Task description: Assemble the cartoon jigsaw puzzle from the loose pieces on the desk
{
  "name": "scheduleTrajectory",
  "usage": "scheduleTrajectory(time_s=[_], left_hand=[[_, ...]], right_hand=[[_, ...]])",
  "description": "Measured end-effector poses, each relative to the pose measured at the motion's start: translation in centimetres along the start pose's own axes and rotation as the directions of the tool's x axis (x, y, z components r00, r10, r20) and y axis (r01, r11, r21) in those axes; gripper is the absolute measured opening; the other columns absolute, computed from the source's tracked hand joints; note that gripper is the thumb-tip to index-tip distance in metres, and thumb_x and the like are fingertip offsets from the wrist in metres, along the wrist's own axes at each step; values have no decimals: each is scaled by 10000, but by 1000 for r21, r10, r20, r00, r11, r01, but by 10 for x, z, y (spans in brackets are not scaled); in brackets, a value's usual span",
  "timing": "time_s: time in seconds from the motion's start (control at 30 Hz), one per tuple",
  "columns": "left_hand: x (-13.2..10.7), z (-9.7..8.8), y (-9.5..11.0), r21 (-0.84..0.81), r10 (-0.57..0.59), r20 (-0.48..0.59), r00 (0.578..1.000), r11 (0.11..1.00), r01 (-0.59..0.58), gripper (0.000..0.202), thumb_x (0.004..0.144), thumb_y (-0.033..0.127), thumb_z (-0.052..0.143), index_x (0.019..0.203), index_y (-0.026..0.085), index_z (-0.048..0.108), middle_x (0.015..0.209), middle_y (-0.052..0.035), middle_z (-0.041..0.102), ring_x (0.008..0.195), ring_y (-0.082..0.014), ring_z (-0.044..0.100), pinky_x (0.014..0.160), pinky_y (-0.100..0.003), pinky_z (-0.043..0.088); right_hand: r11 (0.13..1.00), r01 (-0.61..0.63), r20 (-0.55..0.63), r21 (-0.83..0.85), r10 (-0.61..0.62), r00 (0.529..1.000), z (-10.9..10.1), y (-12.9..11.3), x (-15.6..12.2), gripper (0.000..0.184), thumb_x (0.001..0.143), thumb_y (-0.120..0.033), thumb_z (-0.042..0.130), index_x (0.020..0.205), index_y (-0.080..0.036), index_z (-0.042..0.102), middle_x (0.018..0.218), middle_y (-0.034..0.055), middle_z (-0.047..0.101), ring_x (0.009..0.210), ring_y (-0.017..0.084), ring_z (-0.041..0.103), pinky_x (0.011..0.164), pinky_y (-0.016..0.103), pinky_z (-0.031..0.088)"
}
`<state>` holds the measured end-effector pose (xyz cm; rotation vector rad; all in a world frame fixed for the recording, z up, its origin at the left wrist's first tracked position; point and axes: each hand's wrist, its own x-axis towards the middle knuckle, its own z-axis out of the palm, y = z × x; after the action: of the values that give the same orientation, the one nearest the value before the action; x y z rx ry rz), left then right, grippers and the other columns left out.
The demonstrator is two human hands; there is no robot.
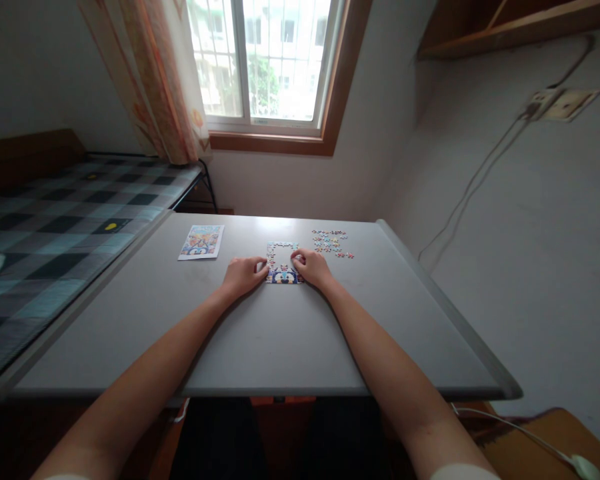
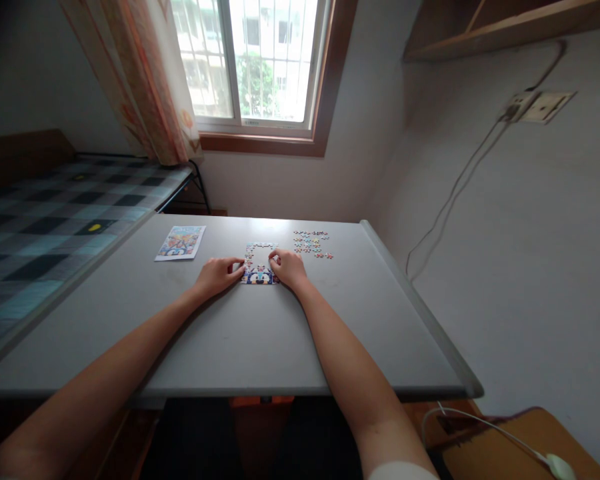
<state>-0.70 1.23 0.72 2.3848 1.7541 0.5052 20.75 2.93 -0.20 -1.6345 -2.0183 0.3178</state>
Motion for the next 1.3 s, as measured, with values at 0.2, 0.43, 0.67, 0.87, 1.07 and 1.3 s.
scheduleTrajectory(time_s=[0.2, 0.43, 0.67, 0.87, 1.07, 1.3], left_hand=[[1, 2, -1, 9, 8, -9, 1000, 1000, -7, 391, 878, 464, 480, 1123, 257, 704, 708, -12, 700, 667, -170, 624, 711, -269, 402], [1, 2, -2, 4, 6, -13, 1000, 1000, -6, 396, 874, 474, 484, 1125, 259, 702, 718, -14, 701, 680, -168, 627, 725, -262, 412], [0, 0, -1, 0, 4, -5, 1000, 1000, -4, 397, 875, 468, 479, 1124, 253, 703, 716, -15, 700, 669, -163, 620, 708, -257, 405], [0, 0, -1, -1, 11, -10, 1000, 1000, -11, 404, 875, 473, 475, 1129, 254, 700, 719, -16, 700, 666, -168, 620, 707, -265, 404], [0, -1, 1, 5, 4, 0, 1000, 1000, -4, 399, 875, 463, 481, 1132, 251, 701, 715, -16, 699, 670, -169, 623, 704, -261, 406], [0, 0, -1, -3, 20, -15, 1000, 1000, -20, 403, 879, 472, 480, 1125, 245, 704, 707, -16, 694, 662, -166, 621, 708, -261, 408]], right_hand=[[1000, 1, 4, 3, -1, 1000, 0, 0, 0, 195, 813, -236, 545, 921, -222, 706, 719, -3, 658, 675, 135, 564, 709, 246, 368], [1000, -1, 0, 3, 1, 1000, -1, 0, 0, 193, 810, -239, 542, 913, -223, 705, 699, -8, 652, 668, 135, 563, 709, 248, 365], [1000, -1, 5, -3, 1, 1000, -1, -1, 0, 203, 810, -239, 538, 924, -222, 706, 718, -1, 660, 674, 139, 567, 714, 251, 372], [1000, 1, 0, -6, -1, 1000, -1, 0, 0, 199, 810, -241, 539, 916, -225, 707, 724, 0, 665, 688, 141, 577, 729, 251, 382], [1000, -3, 3, -2, 3, 1000, 0, 0, 0, 200, 813, -247, 541, 920, -223, 709, 724, 1, 666, 686, 137, 574, 729, 246, 380], [1000, -5, 3, -6, 5, 1000, -2, -1, 0, 200, 815, -241, 542, 922, -224, 710, 732, 0, 666, 690, 140, 575, 732, 249, 377]])
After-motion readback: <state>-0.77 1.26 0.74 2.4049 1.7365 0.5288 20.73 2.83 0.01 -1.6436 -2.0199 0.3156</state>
